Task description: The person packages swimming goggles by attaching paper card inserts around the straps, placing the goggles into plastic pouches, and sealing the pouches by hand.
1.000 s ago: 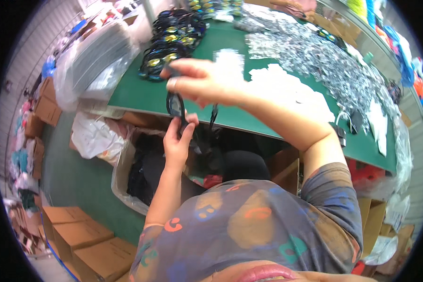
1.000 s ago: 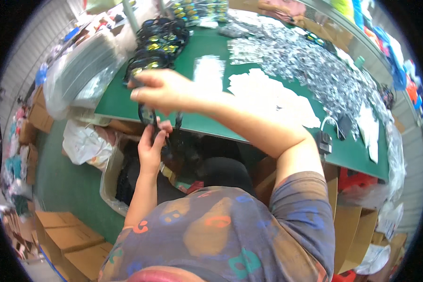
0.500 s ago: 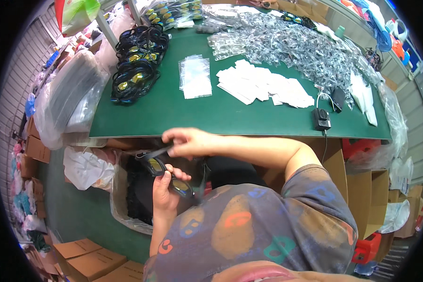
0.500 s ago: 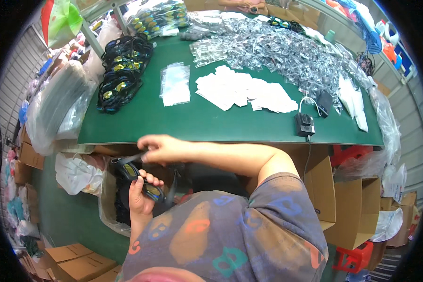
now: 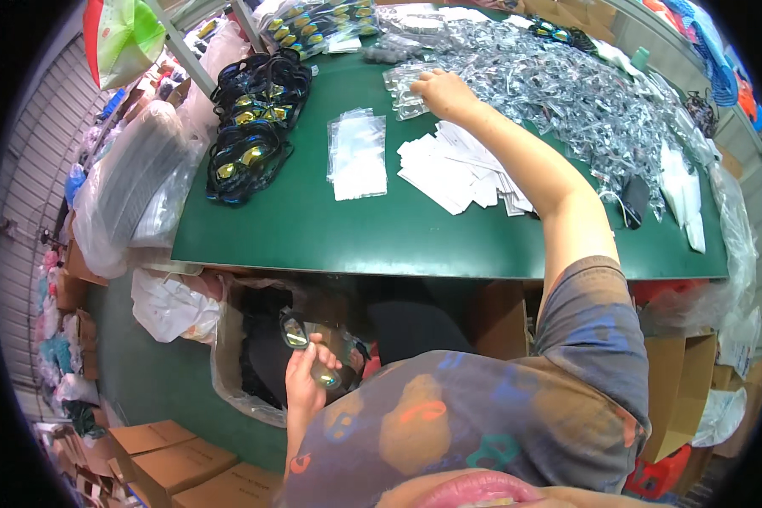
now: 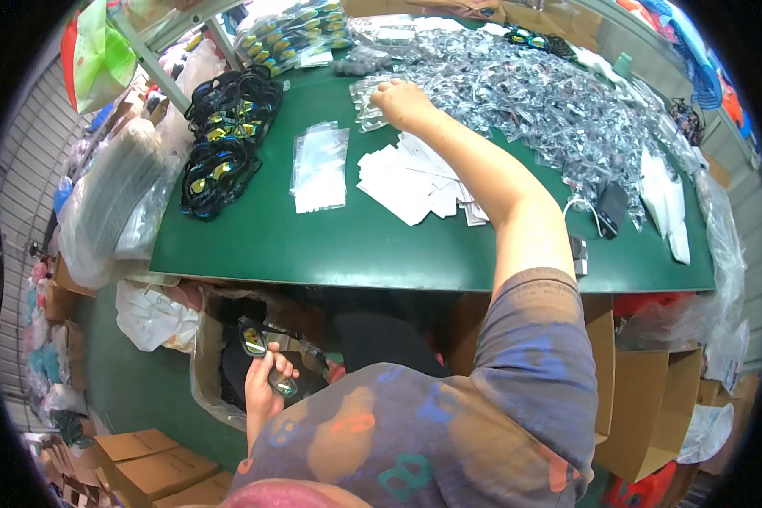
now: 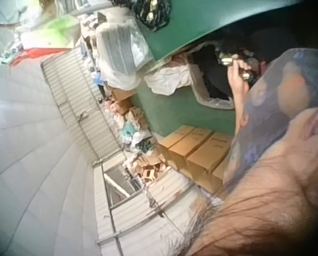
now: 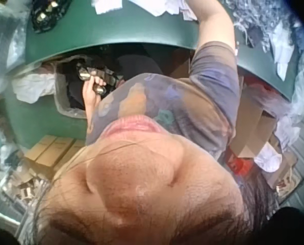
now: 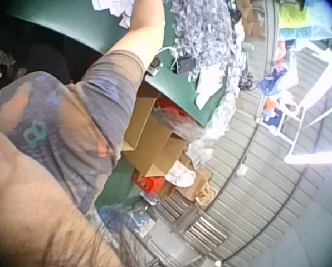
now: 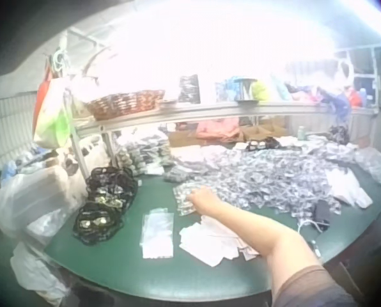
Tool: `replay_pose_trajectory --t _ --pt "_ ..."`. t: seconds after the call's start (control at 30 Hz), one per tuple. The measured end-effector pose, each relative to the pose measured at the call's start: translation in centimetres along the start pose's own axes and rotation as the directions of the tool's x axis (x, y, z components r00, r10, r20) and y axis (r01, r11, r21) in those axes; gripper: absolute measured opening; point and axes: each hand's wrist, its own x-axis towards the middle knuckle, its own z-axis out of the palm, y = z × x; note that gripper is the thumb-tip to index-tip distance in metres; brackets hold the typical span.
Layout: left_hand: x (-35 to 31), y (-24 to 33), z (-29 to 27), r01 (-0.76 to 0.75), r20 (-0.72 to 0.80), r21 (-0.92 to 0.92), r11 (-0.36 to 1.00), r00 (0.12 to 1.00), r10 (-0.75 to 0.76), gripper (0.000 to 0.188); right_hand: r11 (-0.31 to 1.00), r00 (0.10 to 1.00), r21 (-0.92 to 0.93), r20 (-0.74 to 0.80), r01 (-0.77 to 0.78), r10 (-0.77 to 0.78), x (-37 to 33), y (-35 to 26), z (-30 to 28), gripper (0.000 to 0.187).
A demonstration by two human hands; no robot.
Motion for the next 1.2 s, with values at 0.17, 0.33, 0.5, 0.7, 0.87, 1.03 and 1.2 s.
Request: replay_pose_trajectory --t 0.17,0.33,0.5,0.7,0.87,1.03,1.2 --pt "-0.5 -0.5 2.1 -0.044 -0.151 0.011 0.999 0.988 0.045 0.024 0.967 0.984 -0.191 0.086 0.168 -0.154 2.4 2.0 2.2 0.025" --pt "1.4 -0.7 4.7 -0.063 -0.12 -0.001 0.998 0.991 0.063 0.022 0.919 0.933 -0.189 0.17 0.346 -0.316 3.8 3.9 3.4 0.018" --pt "3.0 -0.4 6.6 -0.085 -0.036 0.032 0.996 0.996 0.086 0.023 0.864 0.901 -0.27 0.21 0.426 -0.379 3.6 5.6 4.4 0.013" --pt "2.7 0.1 6.9 -0.088 0.046 0.087 0.992 0.995 0.084 0.029 0.931 0.957 -0.247 0.183 0.267 -0.226 2.7 4.6 1.6 0.012" --pt "2.7 0.1 7.2 -0.098 0.097 0.129 0.987 0.992 0.086 0.03 0.999 0.994 -0.036 -0.107 0.022 -0.026 0.5 2.6 -4.5 0.021" --pt "4.7 -0.2 7.0 -0.097 0.187 -0.044 0.994 0.977 0.103 0.027 0.685 0.996 0.723 0.053 -0.09 0.074 -6.7 -12.9 -13.5 0.03" --pt "5.6 -1.1 6.8 -0.185 0.102 -0.048 0.982 0.977 0.189 0.029 0.188 0.956 0.95 0.273 -0.25 -0.107 -19.4 -30.6 -15.0 0.03"
